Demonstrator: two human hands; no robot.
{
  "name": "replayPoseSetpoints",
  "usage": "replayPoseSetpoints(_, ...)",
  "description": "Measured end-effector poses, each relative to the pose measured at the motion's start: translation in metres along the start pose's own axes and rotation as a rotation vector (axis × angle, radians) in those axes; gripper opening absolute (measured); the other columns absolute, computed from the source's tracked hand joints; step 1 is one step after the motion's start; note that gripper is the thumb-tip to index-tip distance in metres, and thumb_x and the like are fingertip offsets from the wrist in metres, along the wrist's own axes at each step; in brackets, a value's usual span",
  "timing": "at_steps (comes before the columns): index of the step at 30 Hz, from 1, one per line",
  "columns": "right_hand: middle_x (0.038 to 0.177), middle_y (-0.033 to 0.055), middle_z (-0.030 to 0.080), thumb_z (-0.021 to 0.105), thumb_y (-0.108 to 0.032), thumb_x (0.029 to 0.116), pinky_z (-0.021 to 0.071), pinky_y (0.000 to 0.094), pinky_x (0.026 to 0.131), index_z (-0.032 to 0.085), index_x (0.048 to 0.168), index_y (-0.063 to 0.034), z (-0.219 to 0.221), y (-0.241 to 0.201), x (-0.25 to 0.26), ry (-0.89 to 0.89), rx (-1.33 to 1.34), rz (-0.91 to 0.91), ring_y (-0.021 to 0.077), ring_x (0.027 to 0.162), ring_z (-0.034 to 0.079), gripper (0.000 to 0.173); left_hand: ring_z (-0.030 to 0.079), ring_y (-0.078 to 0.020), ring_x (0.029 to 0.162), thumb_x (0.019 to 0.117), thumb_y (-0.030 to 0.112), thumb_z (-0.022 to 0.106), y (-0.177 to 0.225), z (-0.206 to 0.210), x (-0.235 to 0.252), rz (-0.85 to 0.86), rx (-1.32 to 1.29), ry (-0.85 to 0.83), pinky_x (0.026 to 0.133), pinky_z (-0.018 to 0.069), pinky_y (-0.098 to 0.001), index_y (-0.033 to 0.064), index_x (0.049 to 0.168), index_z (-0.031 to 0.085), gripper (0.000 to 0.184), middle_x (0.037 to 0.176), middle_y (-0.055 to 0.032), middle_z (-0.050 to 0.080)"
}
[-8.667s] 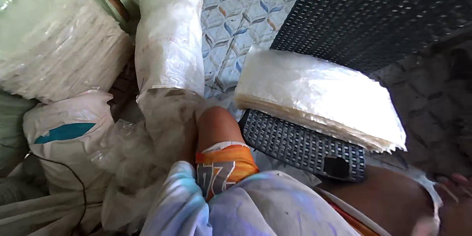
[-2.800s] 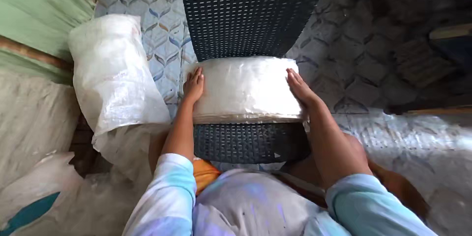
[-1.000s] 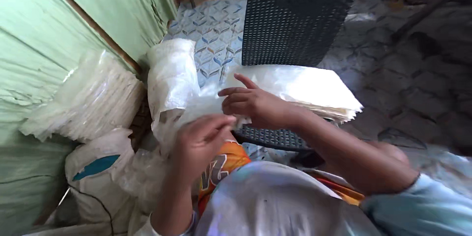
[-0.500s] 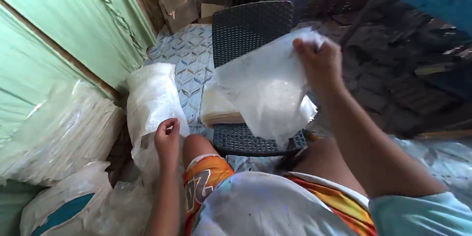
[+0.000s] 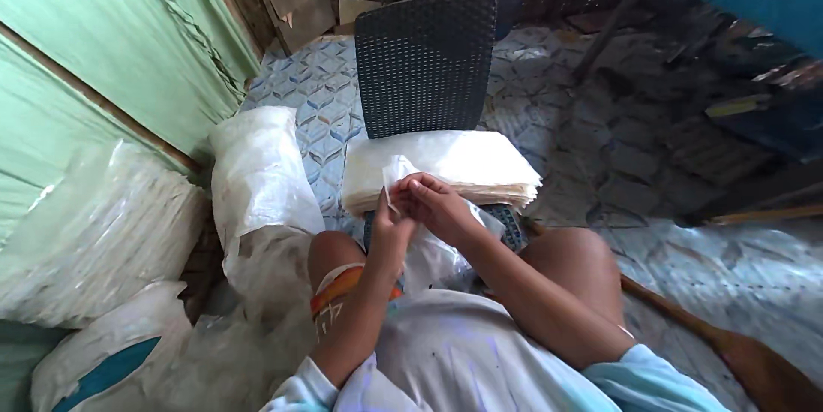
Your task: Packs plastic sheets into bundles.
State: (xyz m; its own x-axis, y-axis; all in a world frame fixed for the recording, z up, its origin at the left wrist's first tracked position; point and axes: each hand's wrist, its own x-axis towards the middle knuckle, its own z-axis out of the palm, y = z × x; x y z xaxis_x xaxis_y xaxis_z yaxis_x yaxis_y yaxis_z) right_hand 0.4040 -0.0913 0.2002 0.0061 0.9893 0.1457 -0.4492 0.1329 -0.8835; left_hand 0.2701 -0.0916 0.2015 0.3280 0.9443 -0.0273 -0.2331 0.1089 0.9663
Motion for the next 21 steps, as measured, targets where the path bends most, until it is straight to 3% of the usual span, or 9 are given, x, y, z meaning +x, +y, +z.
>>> replayPoseSetpoints(3,0.111,0.0126,0.070,0.052,-0.012,0.1042,0.0609,0.0370,0.084,0.062,0.118,0.0016,-0.006,0.011,-0.005,0.241,-0.400,-0.165,0.0191,0.094,0.071,0.022,0.067,-0.0135,0.099,0.1058,0.007,0.048,-0.003,-0.010,0.003,-0.055,0.016,0.275,0.087,0.0571,-0.0313,-0.0055,0.133,0.052,0.030,0.113,-0.0141,0.067)
replayPoseSetpoints(5,0.135,0.0204,0.058,0.068,-0.034,0.0952,0.0536,0.0426,0.089,0.054,0.138,0.0004,-0.006,0.013,-0.014,0.236,-0.649,-0.183,0.0271,0.115,0.061,0.056,0.065,-0.0118,0.106,0.1111,0.019,0.041,0.004,-0.016,0.001,-0.031,-0.016,0.256,0.094,0.0556,-0.0316,-0.0053,0.138,0.049,0.037,0.120,-0.0139,0.065)
replayPoseSetpoints(7,0.160,0.0216,0.034,0.075,-0.057,0.0821,0.0476,0.0457,0.108,0.027,0.160,-0.0067,0.007,0.014,-0.024,0.099,-0.596,-0.020,0.0291,0.141,0.045,0.105,0.064,-0.0104,0.111,0.1116,0.024,0.035,0.003,-0.016,-0.004,-0.018,-0.036,0.092,0.099,0.0544,-0.0325,-0.0053,0.140,0.047,0.043,0.123,-0.0123,0.065)
replayPoseSetpoints(9,0.166,0.0216,0.021,0.080,-0.059,0.0757,0.0394,0.0422,0.117,0.006,0.165,-0.0098,0.019,0.014,-0.028,0.020,-0.555,0.042,0.0253,0.149,0.035,0.126,0.064,-0.0092,0.113,0.1116,0.022,0.034,-0.004,-0.011,-0.005,-0.009,-0.047,-0.025,0.101,0.0533,-0.0309,-0.0061,0.141,0.045,0.042,0.123,-0.0113,0.065)
replayPoseSetpoints(11,0.154,0.0218,0.044,0.076,-0.033,0.0902,0.0476,0.0393,0.111,0.020,0.161,-0.0038,0.014,0.009,-0.026,0.060,-0.551,-0.043,0.0228,0.135,0.053,0.095,0.067,-0.0117,0.107,0.1122,0.021,0.032,-0.006,-0.010,0.002,-0.006,-0.148,0.034,0.096,0.0561,-0.0328,-0.0038,0.137,0.048,0.039,0.118,-0.0104,0.067)
replayPoseSetpoints(14,0.108,0.0125,0.075,0.053,-0.004,0.1027,0.0629,0.0356,0.087,0.060,0.131,0.0051,-0.025,-0.014,-0.018,0.228,-0.650,-0.135,0.0171,0.094,0.075,0.031,0.073,-0.0173,0.094,0.1132,0.018,0.028,0.015,-0.042,0.017,0.029,-0.020,0.171,0.085,0.0617,-0.0348,-0.0027,0.138,0.049,0.039,0.111,-0.0121,0.071)
replayPoseSetpoints(16,0.099,0.0140,0.073,0.048,-0.009,0.1064,0.0615,0.0421,0.080,0.062,0.127,0.0047,-0.079,-0.042,-0.018,0.424,-0.940,-0.154,0.0214,0.084,0.072,0.029,0.072,-0.0156,0.077,0.1123,0.016,0.034,0.037,-0.088,0.029,0.090,0.507,0.256,0.072,0.0623,-0.0334,-0.0023,0.135,0.056,0.036,0.098,-0.0107,0.074)
replayPoseSetpoints(18,0.094,0.0254,0.065,0.044,-0.026,0.1112,0.0528,0.0606,0.077,0.060,0.120,0.0075,-0.127,-0.070,-0.017,0.665,-1.183,-0.132,0.0395,0.083,0.065,0.038,0.066,-0.0248,0.068,0.1112,0.019,0.037,0.044,-0.130,0.047,0.154,0.955,0.383,0.067,0.0577,-0.0453,-0.0009,0.131,0.060,0.037,0.085,-0.0160,0.067)
replayPoseSetpoints(21,0.086,0.0313,0.062,0.037,-0.043,0.1113,0.0491,0.0685,0.072,0.058,0.107,0.0095,-0.149,-0.093,0.005,0.852,-1.342,-0.079,0.0500,0.081,0.065,0.056,0.064,-0.0365,0.068,0.1121,0.029,0.038,0.042,-0.142,0.088,0.242,1.083,0.444,0.069,0.0535,-0.0568,-0.0024,0.125,0.062,0.041,0.081,-0.0231,0.065)
